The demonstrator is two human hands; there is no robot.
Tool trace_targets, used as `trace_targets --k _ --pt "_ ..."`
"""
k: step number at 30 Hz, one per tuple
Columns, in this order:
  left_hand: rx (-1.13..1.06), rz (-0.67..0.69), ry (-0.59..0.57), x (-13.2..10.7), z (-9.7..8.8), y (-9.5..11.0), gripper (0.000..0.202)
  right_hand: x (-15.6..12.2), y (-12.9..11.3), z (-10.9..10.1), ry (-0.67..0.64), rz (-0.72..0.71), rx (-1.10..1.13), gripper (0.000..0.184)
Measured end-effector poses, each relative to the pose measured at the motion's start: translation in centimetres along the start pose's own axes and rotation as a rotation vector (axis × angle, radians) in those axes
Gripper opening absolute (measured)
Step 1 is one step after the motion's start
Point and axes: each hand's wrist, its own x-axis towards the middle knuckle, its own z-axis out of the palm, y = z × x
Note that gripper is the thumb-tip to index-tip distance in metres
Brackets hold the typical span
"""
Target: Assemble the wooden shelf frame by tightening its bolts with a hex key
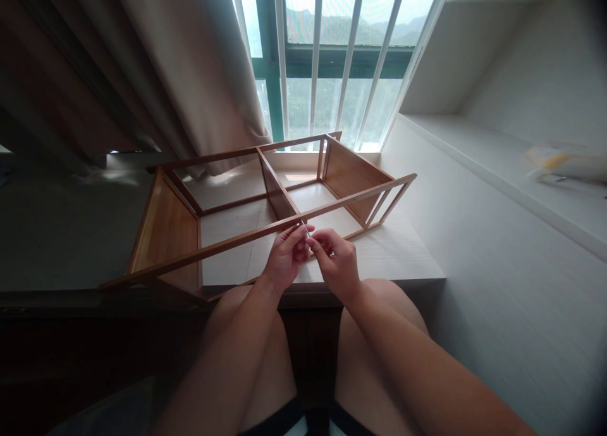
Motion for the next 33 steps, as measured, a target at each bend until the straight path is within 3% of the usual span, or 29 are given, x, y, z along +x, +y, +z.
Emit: trace_targets --k 6,14,33 --pt "0.004 0.023 -0.014 0.00 -0.11 -0.10 0.026 -0.14 -0.05 0.68 -0.040 0.109 0.258 0.020" --pt "0.047 0.061 0.014 0.07 -0.04 -0.09 0.025 0.02 0.58 1.03 -0.084 0.186 0.423 0.022" --pt "0.032 0.026 -0.021 0.13 -0.21 -0.08 0.026 0.07 0.27 0.23 0.045 0.039 0.104 0.018"
